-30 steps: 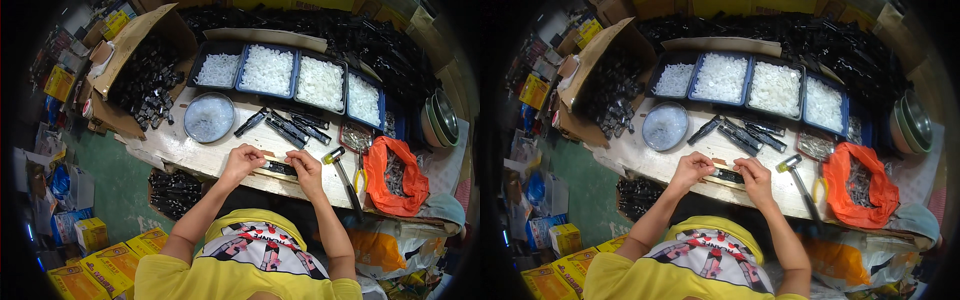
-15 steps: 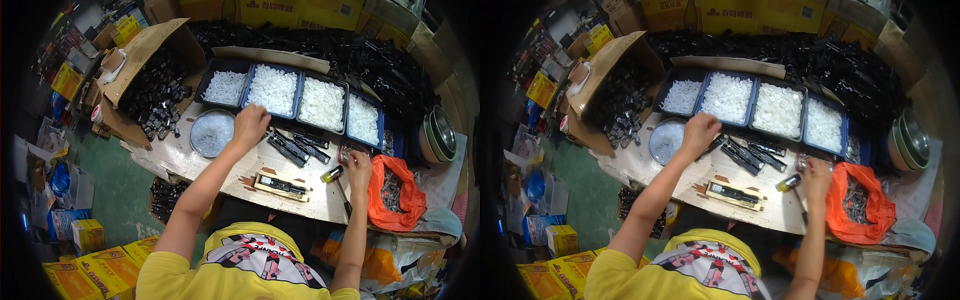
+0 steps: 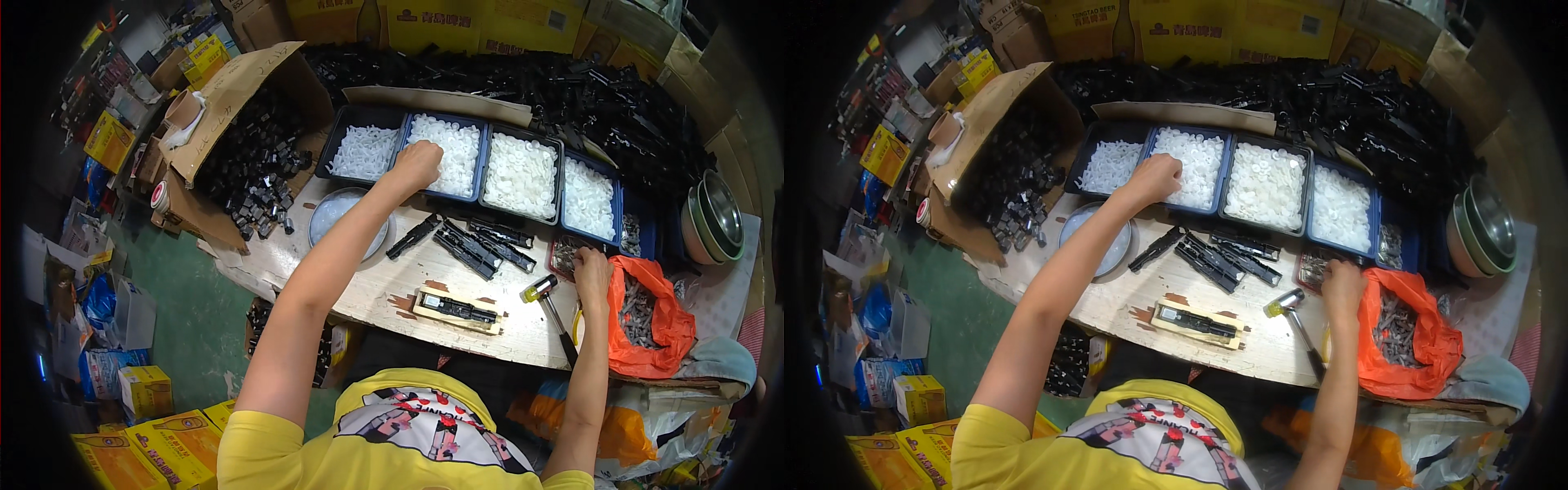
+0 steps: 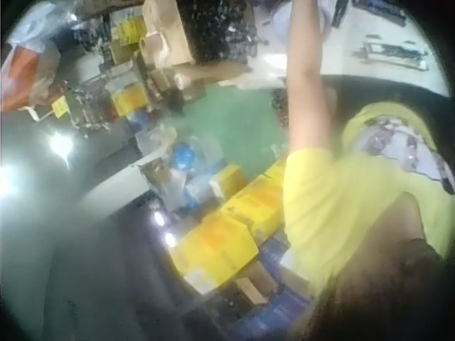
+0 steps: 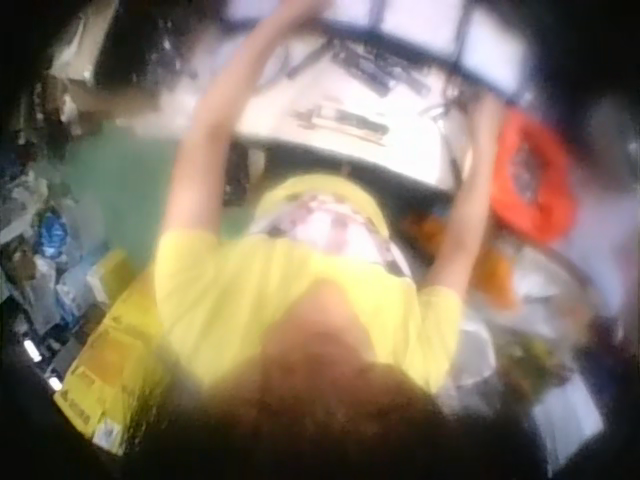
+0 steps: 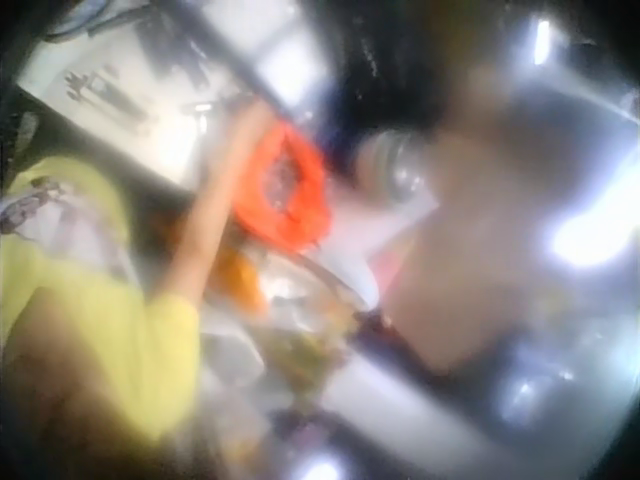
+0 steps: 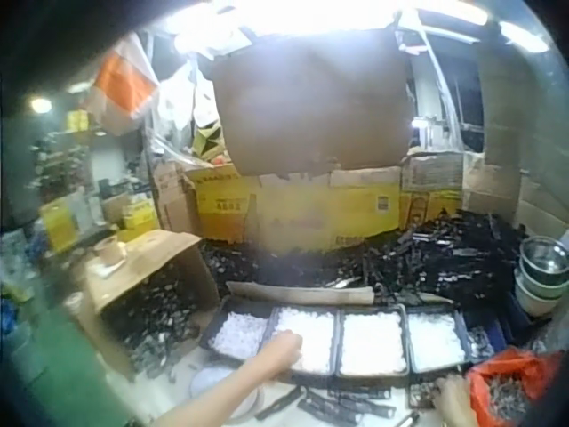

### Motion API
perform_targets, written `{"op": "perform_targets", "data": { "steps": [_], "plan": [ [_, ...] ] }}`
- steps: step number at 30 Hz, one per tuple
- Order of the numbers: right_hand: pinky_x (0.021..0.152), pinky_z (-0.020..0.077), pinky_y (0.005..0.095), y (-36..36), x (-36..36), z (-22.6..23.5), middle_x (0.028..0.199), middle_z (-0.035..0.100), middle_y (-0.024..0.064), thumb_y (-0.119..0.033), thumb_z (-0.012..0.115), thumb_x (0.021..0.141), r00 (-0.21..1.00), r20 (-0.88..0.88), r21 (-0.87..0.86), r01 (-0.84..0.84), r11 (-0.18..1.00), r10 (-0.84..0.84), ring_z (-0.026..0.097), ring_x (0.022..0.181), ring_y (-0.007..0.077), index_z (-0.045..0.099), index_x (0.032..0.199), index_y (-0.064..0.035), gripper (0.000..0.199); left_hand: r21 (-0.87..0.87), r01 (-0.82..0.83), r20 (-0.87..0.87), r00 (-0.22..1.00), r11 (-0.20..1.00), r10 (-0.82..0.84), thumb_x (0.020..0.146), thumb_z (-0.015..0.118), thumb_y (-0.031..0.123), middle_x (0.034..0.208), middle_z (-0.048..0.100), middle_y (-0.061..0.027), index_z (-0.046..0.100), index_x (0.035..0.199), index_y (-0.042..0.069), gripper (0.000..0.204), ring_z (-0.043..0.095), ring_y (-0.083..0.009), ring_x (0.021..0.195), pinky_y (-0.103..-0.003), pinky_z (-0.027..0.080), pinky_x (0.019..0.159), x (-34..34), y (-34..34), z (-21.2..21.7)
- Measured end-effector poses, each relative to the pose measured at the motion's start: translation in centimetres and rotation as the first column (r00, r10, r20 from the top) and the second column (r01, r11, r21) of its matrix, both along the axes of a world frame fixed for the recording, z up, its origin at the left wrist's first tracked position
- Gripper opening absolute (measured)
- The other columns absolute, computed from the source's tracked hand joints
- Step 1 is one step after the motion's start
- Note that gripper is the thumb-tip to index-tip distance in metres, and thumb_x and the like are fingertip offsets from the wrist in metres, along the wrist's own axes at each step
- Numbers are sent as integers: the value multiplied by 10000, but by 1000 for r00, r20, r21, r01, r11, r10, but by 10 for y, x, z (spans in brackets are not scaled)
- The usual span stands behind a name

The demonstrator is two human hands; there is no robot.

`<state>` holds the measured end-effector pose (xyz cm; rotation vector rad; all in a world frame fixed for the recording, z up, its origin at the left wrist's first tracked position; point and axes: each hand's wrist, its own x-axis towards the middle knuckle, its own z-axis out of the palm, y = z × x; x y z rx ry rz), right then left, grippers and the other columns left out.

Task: The person assembles small metal lock components at a cluttered workbench. They pick up metal cylinders and white plastic pieces, insert the plastic into the cylinders, and use a hammer and a wooden jig to secure the parts. The person repeatedly handles the components, tapping them into place and organizing the finished units.

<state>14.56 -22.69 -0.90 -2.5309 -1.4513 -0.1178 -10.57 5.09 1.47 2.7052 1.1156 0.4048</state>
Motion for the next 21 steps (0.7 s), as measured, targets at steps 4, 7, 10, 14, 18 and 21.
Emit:
{"op": "perform_targets", "data": {
  "steps": [4,7,10,14,18,21],
  "plan": [
    [726,355,433,-5,4,-3,850,586,90,-76,578,723,999,-31,101,-23,995,26,528,884,265,639,789,-78,90,2,58,-56,997,998,-58,627,591,44,716,604,-183,604,674,-4,69,586,-352,747,-396,461,659,3,15,-7],
    [732,347,427,-9,1,3,862,575,77,-83,591,722,999,-33,140,-19,990,24,517,879,257,641,795,-87,89,-24,87,14,996,996,-86,628,603,38,717,606,-184,605,683,-8,71,592,-336,725,-386,463,650,-1,17,-3],
    [735,335,414,-13,1,0,858,568,67,-78,591,724,999,-33,181,-31,983,37,513,877,251,639,802,-96,94,-159,132,159,982,978,-106,637,627,52,730,615,-180,617,708,-5,92,600,-320,710,-372,468,649,-6,-1,22],
    [729,321,412,-12,1,-6,848,567,59,-76,590,727,998,-47,190,-36,981,45,513,879,249,633,816,-105,104,-188,133,108,988,973,-114,647,644,83,765,631,-189,646,726,23,100,615,-327,752,-384,485,686,-4,-28,24],
    [726,314,419,-11,0,-15,837,562,52,-74,589,729,998,-23,209,-53,977,59,512,877,247,624,807,-106,91,-274,55,-22,998,960,-63,659,686,141,757,635,-191,652,717,19,139,622,-330,733,-376,493,668,3,-30,22],
    [751,322,403,-12,-5,-9,854,568,55,-80,599,739,999,-40,183,-25,983,33,515,887,244,628,831,-90,97,-284,92,20,996,955,-90,633,700,144,739,634,-186,651,699,23,146,623,-329,714,-374,495,652,0,-24,24]
  ]
}}
